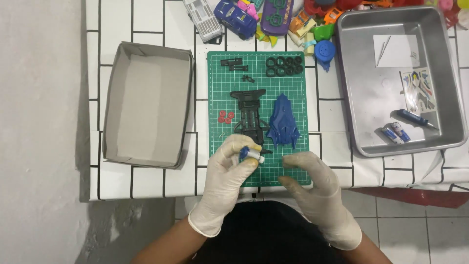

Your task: The person assembles a toy vehicle by placing a black chassis and blue body shell on a green cutting mat. They then retrieve small wheels, screws, and other components from a metal tray and attach them to the chassis using a screwdriver.

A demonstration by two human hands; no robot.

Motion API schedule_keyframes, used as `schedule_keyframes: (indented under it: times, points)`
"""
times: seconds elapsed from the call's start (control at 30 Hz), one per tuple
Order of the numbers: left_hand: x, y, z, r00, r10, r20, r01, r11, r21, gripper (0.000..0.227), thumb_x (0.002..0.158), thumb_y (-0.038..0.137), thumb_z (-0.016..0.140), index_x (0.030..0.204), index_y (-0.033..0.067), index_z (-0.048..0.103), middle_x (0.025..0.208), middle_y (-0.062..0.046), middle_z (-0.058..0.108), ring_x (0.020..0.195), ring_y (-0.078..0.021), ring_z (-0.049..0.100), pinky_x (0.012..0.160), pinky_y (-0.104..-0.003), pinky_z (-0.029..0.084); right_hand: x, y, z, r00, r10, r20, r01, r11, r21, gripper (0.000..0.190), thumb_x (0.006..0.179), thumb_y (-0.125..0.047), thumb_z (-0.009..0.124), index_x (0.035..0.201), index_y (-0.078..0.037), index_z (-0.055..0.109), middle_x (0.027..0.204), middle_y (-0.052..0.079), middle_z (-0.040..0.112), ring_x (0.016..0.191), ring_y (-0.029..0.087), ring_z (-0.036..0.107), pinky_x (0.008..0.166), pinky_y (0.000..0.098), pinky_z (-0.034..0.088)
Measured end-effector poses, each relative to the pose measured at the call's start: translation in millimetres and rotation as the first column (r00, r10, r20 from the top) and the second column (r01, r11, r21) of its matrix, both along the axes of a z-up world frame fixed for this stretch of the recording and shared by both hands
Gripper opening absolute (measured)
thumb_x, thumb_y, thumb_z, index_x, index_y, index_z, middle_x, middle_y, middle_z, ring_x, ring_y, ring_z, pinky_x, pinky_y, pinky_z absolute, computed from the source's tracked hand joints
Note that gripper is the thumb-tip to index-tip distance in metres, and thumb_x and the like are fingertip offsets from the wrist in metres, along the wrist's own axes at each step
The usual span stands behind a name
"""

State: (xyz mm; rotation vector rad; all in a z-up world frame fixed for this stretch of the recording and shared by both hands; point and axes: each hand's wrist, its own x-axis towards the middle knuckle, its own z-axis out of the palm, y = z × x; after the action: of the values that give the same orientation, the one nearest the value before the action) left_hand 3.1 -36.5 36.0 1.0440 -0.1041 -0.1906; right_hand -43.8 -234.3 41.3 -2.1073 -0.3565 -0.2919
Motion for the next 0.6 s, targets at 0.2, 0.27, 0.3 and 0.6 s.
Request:
schedule_keyframes:
  times: [0.2, 0.27, 0.3, 0.6]
  points:
    - [-25, -12, 10, 0.927, -0.208, -0.312, 0.050, 0.893, -0.447, 0.020, 0.096, 0.011, 0.071, 0.112, 0.0006, 0.067, 0.105, -0.009, 0.069, 0.096, -0.0164, 0.066, 0.096, -0.027, 0.052, 4, 33, 36, 0.946, 0.011, 0.325, -0.016, 1.000, 0.011, 0.041, 0.092, 0.002, 0.078, 0.124, -0.004, 0.054, 0.108, 0.014, 0.067, 0.094, 0.026, 0.070, 0.085, 0.0331, 0.063]
    - [-29, -11, 9, 0.921, -0.228, -0.315, 0.056, 0.879, -0.473, 0.019, 0.095, 0.011, 0.072, 0.111, 0.0013, 0.067, 0.103, -0.008, 0.068, 0.095, -0.0154, 0.065, 0.094, -0.025, 0.053, 4, 39, 36, 0.940, -0.008, 0.340, 0.001, 1.000, 0.021, 0.034, 0.092, 0.002, 0.075, 0.120, -0.002, 0.056, 0.104, 0.016, 0.068, 0.091, 0.027, 0.071, 0.083, 0.0340, 0.064]
    - [-31, -11, 8, 0.914, -0.250, -0.319, 0.062, 0.864, -0.500, 0.019, 0.094, 0.011, 0.073, 0.109, 0.0021, 0.066, 0.102, -0.007, 0.067, 0.094, -0.0143, 0.065, 0.091, -0.024, 0.053, 4, 42, 36, 0.936, -0.028, 0.352, 0.019, 0.999, 0.030, 0.026, 0.093, 0.003, 0.073, 0.115, 0.001, 0.059, 0.101, 0.017, 0.070, 0.088, 0.029, 0.072, 0.081, 0.0350, 0.065]
    - [-36, 2, -3, 0.932, -0.093, -0.350, 0.042, 0.988, -0.150, 0.012, 0.091, 0.002, 0.073, 0.102, 0.0077, 0.072, 0.097, -0.003, 0.070, 0.087, -0.0128, 0.063, 0.087, -0.028, 0.052, -5, 38, 19, 0.966, -0.074, 0.247, 0.098, 0.992, -0.084, 0.026, 0.088, -0.023, 0.077, 0.099, -0.002, 0.068, 0.100, 0.014, 0.068, 0.091, 0.026, 0.069, 0.080, 0.0342, 0.061]
